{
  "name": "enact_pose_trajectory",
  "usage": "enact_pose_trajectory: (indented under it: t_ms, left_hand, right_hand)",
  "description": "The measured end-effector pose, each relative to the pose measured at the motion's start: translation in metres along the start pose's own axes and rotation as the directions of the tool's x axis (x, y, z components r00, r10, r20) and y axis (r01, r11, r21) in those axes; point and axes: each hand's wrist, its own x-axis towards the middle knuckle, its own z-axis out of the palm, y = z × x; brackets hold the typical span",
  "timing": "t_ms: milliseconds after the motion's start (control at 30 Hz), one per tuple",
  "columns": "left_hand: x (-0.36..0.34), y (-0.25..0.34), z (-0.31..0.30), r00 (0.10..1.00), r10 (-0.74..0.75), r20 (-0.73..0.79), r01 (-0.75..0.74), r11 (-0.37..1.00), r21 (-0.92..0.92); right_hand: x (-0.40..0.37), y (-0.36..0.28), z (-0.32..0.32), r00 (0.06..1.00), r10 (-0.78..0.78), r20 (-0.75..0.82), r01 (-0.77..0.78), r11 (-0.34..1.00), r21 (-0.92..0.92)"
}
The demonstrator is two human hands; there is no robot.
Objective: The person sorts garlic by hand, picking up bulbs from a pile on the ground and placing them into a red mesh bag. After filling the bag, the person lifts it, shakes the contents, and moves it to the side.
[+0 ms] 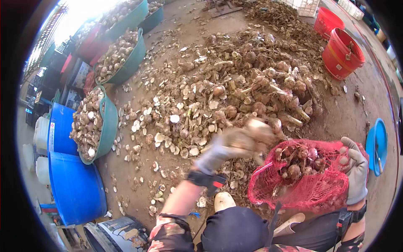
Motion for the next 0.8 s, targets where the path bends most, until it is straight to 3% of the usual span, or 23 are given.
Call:
enact_pose_trajectory:
  t_ms: [33, 100, 167, 200, 233, 267, 300, 367, 433, 467, 533, 567, 633, 667, 700, 767, 800]
  left_hand:
    - [0.014, -0.007, 0.034, 0.994, -0.059, 0.091, 0.069, 0.992, -0.107]
    - [0.031, -0.018, 0.08, 0.969, 0.039, 0.245, -0.105, 0.958, 0.266]
    - [0.033, -0.027, 0.076, 0.979, 0.201, 0.036, -0.197, 0.886, 0.421]
    - [0.033, -0.021, 0.054, 0.956, 0.285, -0.065, -0.177, 0.742, 0.647]
    - [0.03, -0.026, 0.022, 0.918, 0.208, -0.337, 0.067, 0.756, 0.651]
    - [0.019, -0.025, -0.012, 0.767, 0.282, -0.576, 0.332, 0.594, 0.733]
    - [0.006, -0.032, -0.06, 0.631, 0.327, -0.703, 0.427, 0.61, 0.667]
    - [-0.024, -0.043, -0.134, 0.403, 0.383, -0.831, 0.823, 0.246, 0.512]
    - [-0.049, -0.079, -0.199, 0.449, 0.353, -0.821, 0.833, 0.167, 0.527]
    - [-0.049, -0.075, -0.192, 0.446, 0.352, -0.823, 0.835, 0.168, 0.525]
    - [-0.048, -0.06, -0.167, 0.558, 0.339, -0.757, 0.829, -0.178, 0.531]
    - [-0.057, -0.066, -0.173, 0.558, 0.346, -0.754, 0.829, -0.18, 0.53]
    - [-0.074, -0.103, -0.225, 0.473, 0.648, -0.597, 0.715, 0.113, 0.69]
    - [-0.078, -0.145, -0.297, 0.287, 0.372, -0.883, 0.504, 0.725, 0.469]
    - [-0.073, -0.139, -0.292, 0.295, 0.368, -0.882, 0.503, 0.725, 0.47]
    - [-0.072, -0.102, -0.25, 0.36, 0.516, -0.777, 0.696, 0.405, 0.592]
    - [-0.061, -0.078, -0.219, 0.333, 0.467, -0.819, 0.674, 0.489, 0.553]
  right_hand:
    - [0.0, 0.002, 0.0, 1.0, -0.031, 0.001, 0.03, 0.999, 0.021]
    - [0.003, 0.002, -0.007, 0.999, -0.036, 0.009, 0.035, 0.998, 0.044]
    - [-0.001, -0.002, -0.014, 0.995, -0.091, 0.026, 0.089, 0.992, 0.086]
    - [-0.009, -0.003, -0.01, 0.993, -0.122, 0.002, 0.122, 0.99, 0.074]
    - [-0.012, -0.004, -0.014, 0.993, -0.115, 0.0, 0.115, 0.991, 0.075]
    - [-0.014, -0.006, -0.021, 0.995, -0.094, 0.016, 0.093, 0.994, 0.05]
    - [-0.014, -0.006, -0.025, 0.997, -0.076, 0.029, 0.076, 0.997, 0.023]
    - [-0.018, -0.003, -0.02, 0.995, -0.095, -0.014, 0.095, 0.995, 0.024]
    - [-0.017, -0.003, -0.015, 0.995, -0.095, 0.03, 0.095, 0.995, 0.019]
    - [-0.015, -0.002, -0.012, 0.995, -0.094, 0.032, 0.094, 0.995, 0.017]
    - [-0.012, 0.0, -0.009, 0.998, -0.069, -0.012, 0.069, 0.997, 0.043]
    - [-0.013, -0.001, -0.008, 0.997, -0.072, -0.009, 0.073, 0.996, 0.05]
    - [-0.012, -0.003, -0.006, 0.998, -0.061, -0.035, 0.063, 0.997, 0.036]
    - [-0.013, -0.004, -0.006, 0.997, -0.065, -0.042, 0.067, 0.997, 0.039]
    - [-0.015, -0.005, -0.007, 0.998, -0.048, -0.027, 0.048, 0.999, 0.018]
    - [-0.016, -0.005, -0.01, 1.0, -0.023, -0.02, 0.023, 1.0, -0.015]
    - [-0.015, -0.004, -0.012, 1.0, -0.021, -0.005, 0.021, 1.0, -0.018]
